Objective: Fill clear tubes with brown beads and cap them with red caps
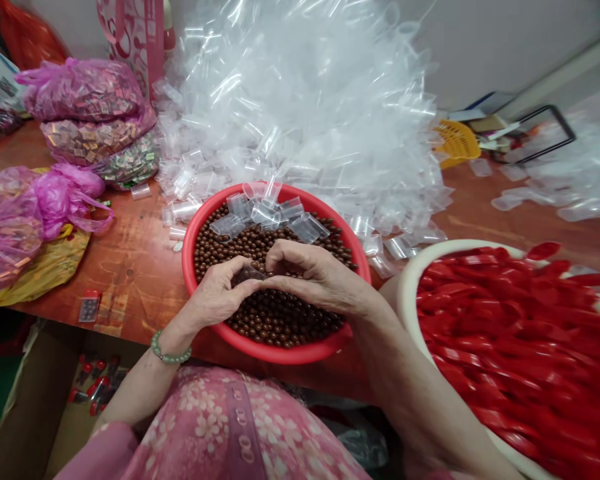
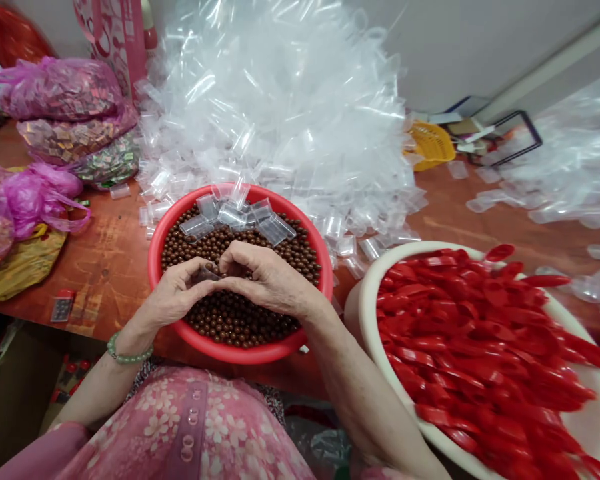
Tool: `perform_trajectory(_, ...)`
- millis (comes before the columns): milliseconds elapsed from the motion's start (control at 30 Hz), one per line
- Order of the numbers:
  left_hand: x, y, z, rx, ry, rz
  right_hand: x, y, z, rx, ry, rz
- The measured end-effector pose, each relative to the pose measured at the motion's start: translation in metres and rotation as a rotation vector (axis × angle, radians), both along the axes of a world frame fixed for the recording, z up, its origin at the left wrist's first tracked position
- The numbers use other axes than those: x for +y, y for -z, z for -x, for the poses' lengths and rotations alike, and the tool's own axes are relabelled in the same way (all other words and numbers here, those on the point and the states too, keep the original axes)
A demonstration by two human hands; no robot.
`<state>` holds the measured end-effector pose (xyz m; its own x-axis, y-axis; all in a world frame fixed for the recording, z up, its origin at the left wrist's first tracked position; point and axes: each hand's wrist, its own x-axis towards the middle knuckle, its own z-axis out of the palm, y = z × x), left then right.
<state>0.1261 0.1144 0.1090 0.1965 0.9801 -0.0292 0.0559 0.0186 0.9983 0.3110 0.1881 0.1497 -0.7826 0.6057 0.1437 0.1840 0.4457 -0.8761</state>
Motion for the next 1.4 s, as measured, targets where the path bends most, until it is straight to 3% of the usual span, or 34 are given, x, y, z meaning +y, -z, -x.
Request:
perform_trajectory(133,0.002,0.001,0.000,-0.060,-0.012,0.013,0.001,0.002,0.001,0.036,-0.013,0.084)
perform_trajectory(333,-0.002,-0.010,0.002,-0.141,0.017,0.039,-0.007,0.004,-0.008,0.163,0.100,0.225)
perform_trajectory(467,0.002,-0.011,0.000,-0.120,0.057,0.006,-0.017,0.008,-0.019,0.240,0.136,0.119)
perform_trajectory(667,0.006,-0.012,-0.011,-0.177,0.103,0.045,-0.029,0.009,-0.022,0.123,0.045,-0.100)
perform_trajectory(833,0.001,-0.019,-0.020,-0.202,0.199,0.044,-0.033,0.009,-0.025,0.178,0.024,-0.028)
perform_trajectory(1167,-0.004,-0.030,-0.024,-0.255,0.204,0.091,-0.038,0.010,-0.028,0.218,0.097,0.055)
perform_trajectory(1400,-0.004,-0.021,-0.019,-0.277,0.182,0.132,-0.033,0.013,-0.021,0.243,0.081,-0.011)
